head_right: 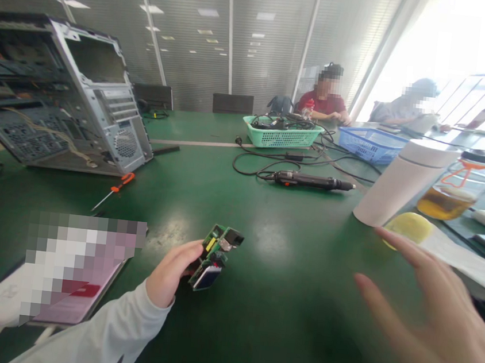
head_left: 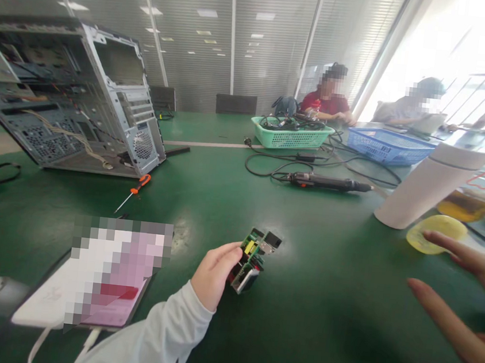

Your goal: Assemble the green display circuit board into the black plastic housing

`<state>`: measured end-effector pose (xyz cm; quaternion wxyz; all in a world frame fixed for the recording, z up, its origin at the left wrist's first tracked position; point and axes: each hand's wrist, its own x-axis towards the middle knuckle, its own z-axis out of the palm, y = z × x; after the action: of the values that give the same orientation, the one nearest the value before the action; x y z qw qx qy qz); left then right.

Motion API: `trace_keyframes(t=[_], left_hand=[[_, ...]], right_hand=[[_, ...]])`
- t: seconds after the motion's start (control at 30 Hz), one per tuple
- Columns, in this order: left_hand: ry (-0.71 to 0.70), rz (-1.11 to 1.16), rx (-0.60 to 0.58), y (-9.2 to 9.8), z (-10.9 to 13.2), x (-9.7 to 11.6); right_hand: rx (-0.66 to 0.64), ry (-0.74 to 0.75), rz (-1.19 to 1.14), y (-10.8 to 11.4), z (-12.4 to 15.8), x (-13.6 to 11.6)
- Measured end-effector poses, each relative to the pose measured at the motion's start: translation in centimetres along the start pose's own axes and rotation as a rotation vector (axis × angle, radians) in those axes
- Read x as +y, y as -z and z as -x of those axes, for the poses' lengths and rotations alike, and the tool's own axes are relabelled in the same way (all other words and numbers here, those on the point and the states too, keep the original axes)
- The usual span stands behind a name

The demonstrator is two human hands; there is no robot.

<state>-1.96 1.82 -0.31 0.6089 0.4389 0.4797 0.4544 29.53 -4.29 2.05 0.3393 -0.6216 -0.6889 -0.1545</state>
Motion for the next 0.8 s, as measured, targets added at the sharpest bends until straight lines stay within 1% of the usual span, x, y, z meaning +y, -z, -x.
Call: trace_keyframes(t=[0.07, 0.13, 0.2, 0.27, 0.33, 0.37, 0.43, 0.47, 0.53, 0.6, 0.63, 0.7, 0.8], left_hand=[[-0.016, -0.046, -0.043, -0.2, 0.2, 0.5], [-0.055, -0.077, -0.024, -0.3, 0.2, 0.5], [-0.124, -0.129, -0.004, -0.2, 0.3, 0.3], [-0.23, -0.26, -0.009, -0.1, 0.4, 0.1], [-0.386, -0.457, -0.029, 0.1, 0.5, 0.2], [-0.471, -0.548, -0.045, 0.2, 0.6, 0.2], [-0.616, -0.662, -0.081, 0.3, 0.8, 0.4], [-0.666, -0.695, -0.105, 0.3, 0.9, 0.5], [-0.721, -0.738, -0.148, 0.3, 0.9, 0.6], [-0.75, -0.778, -0.172, 0.3, 0.9, 0.6], [-0.767, -0.802, -0.176, 0.3, 0.9, 0.6], [-0.825, -0.852, -0.175, 0.3, 1.0, 0.6], [-0.916, -0.895, -0.139, 0.3, 1.1, 0.6]], right_hand=[[-0.006, 0.133, -0.091, -0.7, -1.5, -3.4], [-0.031, 0.261, -0.198, -1.2, -2.8, -6.7], [-0.101, 0.38, -0.279, -1.9, -3.8, -9.2], [-0.212, 0.472, -0.324, -2.8, -4.1, -10.8], [-0.309, 0.537, -0.358, -4.2, -4.1, -11.4], [-0.328, 0.552, -0.377, -5.0, -4.0, -11.4], [-0.319, 0.568, -0.427, -6.4, -3.8, -11.1], [-0.31, 0.565, -0.452, -7.0, -3.7, -10.8], [-0.333, 0.568, -0.479, -7.7, -3.6, -10.2], [-0.389, 0.594, -0.478, -7.8, -3.7, -9.8], [-0.397, 0.6, -0.476, -7.8, -3.7, -9.7], [-0.356, 0.585, -0.485, -7.6, -3.6, -9.8], [-0.224, 0.561, -0.499, -7.5, -3.3, -10.3]])
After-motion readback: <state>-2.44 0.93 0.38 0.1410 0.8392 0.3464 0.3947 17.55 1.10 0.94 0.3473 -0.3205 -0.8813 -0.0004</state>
